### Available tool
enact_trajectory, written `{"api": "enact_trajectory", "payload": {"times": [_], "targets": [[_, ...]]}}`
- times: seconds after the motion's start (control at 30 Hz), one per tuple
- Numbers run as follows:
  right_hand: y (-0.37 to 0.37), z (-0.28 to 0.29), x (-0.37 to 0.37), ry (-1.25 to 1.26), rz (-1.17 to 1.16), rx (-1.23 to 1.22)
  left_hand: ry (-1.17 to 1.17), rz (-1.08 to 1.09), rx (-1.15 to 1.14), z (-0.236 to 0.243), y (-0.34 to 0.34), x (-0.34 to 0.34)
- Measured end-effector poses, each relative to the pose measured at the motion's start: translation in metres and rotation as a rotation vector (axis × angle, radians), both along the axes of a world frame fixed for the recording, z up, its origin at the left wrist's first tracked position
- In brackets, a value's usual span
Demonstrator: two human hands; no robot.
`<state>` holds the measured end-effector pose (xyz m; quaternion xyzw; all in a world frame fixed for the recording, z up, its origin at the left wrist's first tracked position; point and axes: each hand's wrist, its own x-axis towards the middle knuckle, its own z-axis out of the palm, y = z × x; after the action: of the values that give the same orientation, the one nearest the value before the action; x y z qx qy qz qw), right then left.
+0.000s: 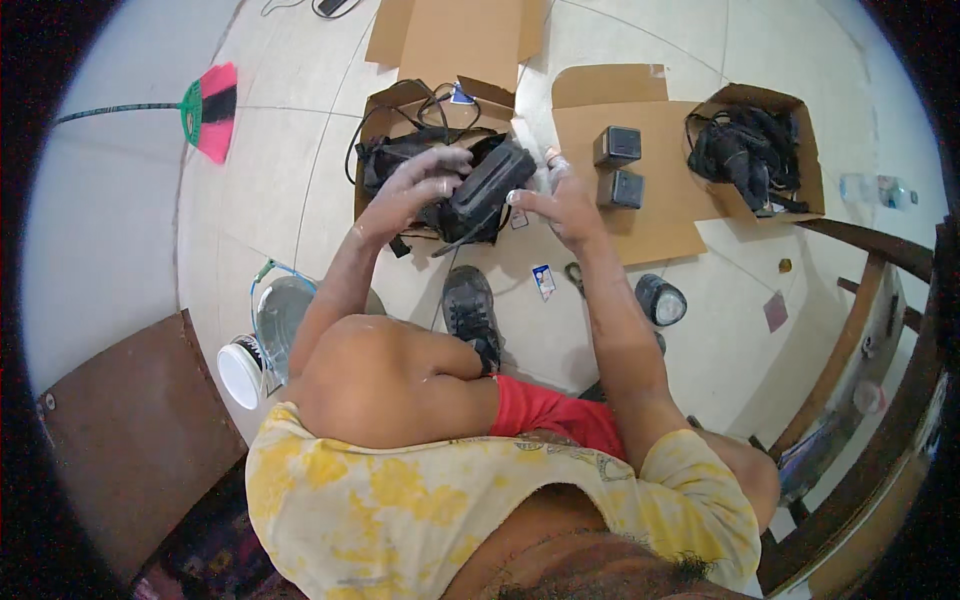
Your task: The person cleans a black electronic device with a white cloth, wiping the casing and the lens.
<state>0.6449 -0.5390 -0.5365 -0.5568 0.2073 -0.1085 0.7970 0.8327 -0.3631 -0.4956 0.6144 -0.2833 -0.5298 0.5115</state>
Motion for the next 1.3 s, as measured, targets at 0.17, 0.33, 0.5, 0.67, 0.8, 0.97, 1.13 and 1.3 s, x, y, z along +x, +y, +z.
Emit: {"api": "enact_trajectory", "payload": {"times": [0.17, 0.33, 0.5, 0.67, 0.8, 0.97, 1.13, 1.3], "targets": [[0.019, -0.002, 0.007, -0.058, 0.076, 0.134, -0.725, -0.159, 0.132, 0.029, -0.027, -0.02], [0.022, -0.019, 0.01, -0.101, 0.055, 0.055, -0.971, -0.196, 0.124, 0.034, -0.026, -0.027], [0.017, -0.035, 0.007, -0.006, 0.079, -0.187, -0.945, -0.172, 0.18, 0.032, -0.029, -0.04], [0.019, -0.02, 0.005, 0.049, 0.073, -0.123, -0.984, -0.162, 0.134, 0.027, -0.025, -0.04], [0.024, -0.02, 0.006, -0.013, -0.004, -0.029, -0.927, -0.115, 0.165, 0.028, -0.027, -0.045], [0.028, -0.017, 0.01, 0.014, 0.038, -0.033, -0.862, -0.047, 0.134, 0.022, -0.016, -0.038], [0.027, -0.029, 0.007, 0.02, 0.066, 0.006, -0.936, -0.069, 0.152, 0.016, -0.017, -0.038], [0.005, -0.018, -0.003, 0.013, 0.129, 0.169, -0.645, -0.398, 0.057, 0.022, -0.011, 0.006]]}}
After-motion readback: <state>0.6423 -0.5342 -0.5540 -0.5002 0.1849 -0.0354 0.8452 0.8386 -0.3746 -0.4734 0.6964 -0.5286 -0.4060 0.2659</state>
